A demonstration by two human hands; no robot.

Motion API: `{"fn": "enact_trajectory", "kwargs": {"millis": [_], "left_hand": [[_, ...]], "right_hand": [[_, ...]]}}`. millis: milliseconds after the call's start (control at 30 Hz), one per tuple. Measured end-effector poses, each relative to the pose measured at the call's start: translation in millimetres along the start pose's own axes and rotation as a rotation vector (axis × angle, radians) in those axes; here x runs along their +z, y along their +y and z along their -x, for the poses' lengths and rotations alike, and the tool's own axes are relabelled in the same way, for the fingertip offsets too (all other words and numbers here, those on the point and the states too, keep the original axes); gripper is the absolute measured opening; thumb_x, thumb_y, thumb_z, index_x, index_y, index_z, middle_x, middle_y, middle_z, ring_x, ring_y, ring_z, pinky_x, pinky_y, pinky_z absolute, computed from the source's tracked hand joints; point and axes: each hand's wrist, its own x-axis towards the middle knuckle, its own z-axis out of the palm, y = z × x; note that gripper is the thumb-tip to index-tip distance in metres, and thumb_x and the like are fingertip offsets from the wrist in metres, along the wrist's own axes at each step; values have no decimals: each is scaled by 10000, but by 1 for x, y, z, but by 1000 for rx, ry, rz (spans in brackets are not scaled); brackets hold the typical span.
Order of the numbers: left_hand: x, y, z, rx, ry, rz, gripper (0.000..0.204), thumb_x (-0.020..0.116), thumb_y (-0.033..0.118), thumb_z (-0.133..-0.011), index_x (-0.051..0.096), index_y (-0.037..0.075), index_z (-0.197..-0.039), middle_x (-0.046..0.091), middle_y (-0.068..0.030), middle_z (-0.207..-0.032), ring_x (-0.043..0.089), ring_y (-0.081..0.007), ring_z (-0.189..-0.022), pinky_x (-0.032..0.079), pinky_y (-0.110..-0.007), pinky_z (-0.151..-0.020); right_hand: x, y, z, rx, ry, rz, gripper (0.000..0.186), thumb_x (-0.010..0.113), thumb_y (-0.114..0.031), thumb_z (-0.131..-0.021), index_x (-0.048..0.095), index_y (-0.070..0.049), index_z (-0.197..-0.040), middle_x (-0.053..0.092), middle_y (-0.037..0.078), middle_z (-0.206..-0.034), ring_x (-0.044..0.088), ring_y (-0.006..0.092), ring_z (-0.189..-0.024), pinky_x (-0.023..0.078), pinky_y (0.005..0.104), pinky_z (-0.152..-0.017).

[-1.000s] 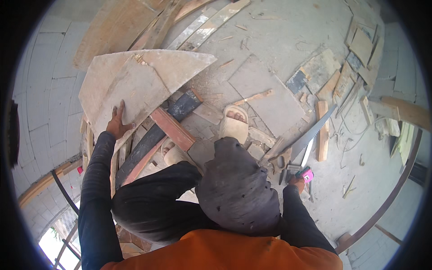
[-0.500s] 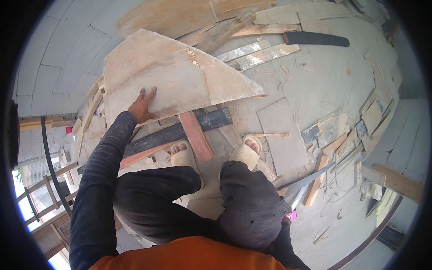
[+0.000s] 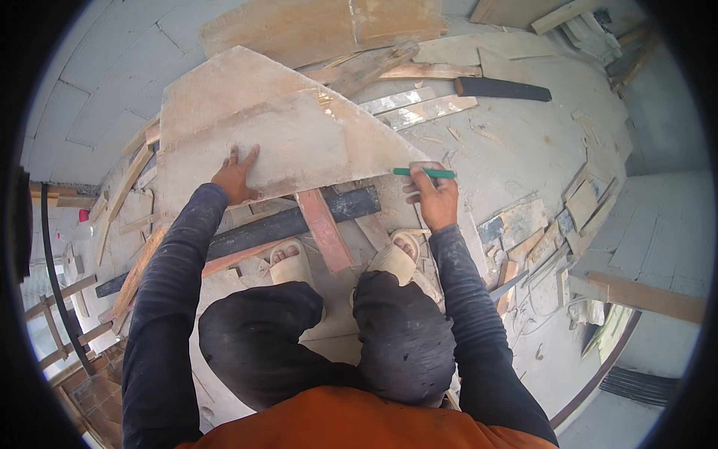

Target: The person measures a piece of wood with a tape measure, marks it with a pencil using a square ruler, and then saws the wood with a hand saw.

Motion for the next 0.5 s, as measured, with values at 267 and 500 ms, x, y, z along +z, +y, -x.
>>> {"fn": "enact_trajectory", "kwargs": {"millis": [267, 500], "left_hand": [[-1, 5, 0, 8, 23, 35, 1285, 923, 353, -767, 38, 342, -1698, 35, -360, -1702, 226, -594, -1521, 322, -514, -1259], [9, -2, 4, 9, 46, 33, 1256, 907, 374, -790, 38, 347, -1697, 61, -348, -1706, 238, -590, -1521, 332, -513, -1256]], "right_hand": [[93, -5, -87, -285, 84, 525, 278, 732, -330, -883, 771, -104, -1040, 758, 158, -877, 736, 318, -822, 567, 407, -789], [116, 6, -89, -400, 42, 814, 292, 713, -380, -897, 775, -142, -1055, 760, 193, -882, 735, 404, -851, 573, 466, -784]]}}
